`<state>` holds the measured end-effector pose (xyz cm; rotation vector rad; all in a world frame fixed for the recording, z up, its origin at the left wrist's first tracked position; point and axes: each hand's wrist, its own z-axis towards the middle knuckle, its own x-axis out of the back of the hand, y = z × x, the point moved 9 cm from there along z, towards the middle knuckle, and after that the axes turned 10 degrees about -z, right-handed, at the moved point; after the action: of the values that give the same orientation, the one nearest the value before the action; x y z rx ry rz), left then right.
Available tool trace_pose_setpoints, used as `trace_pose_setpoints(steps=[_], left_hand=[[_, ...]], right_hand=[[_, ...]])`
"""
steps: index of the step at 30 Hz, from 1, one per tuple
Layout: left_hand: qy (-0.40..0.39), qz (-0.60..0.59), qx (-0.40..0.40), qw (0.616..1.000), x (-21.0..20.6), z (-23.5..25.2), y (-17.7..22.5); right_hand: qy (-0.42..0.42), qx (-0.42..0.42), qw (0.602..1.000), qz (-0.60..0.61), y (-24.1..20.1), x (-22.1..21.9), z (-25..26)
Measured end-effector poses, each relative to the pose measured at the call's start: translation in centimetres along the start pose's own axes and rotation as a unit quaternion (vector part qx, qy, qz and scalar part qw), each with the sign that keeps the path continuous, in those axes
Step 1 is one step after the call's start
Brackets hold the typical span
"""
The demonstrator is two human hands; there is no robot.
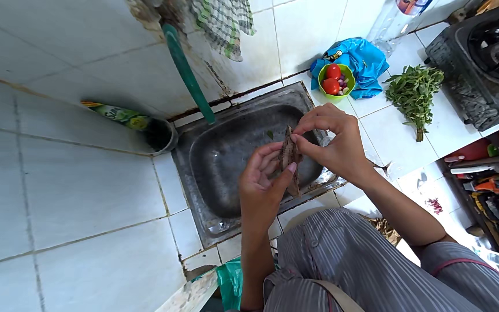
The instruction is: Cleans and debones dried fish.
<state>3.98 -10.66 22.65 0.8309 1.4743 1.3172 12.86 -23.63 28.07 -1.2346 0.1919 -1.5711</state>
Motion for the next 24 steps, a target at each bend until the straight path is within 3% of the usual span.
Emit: trace_pose_setpoints(steps=[9, 24], left_hand=[[-0.009, -0.007, 0.007, 1.000, -0.4, -0.1, -0.2], [-0.042, -0.144, 0.047, 0.987, -0.5, -0.2, -0.6]], right_hand=[[0.009, 0.016, 0.999, 0.032, 0.2, -0.4, 0.2], [0.015, 0.070, 0.994, 0.079, -0.3, 0.6, 0.0]])
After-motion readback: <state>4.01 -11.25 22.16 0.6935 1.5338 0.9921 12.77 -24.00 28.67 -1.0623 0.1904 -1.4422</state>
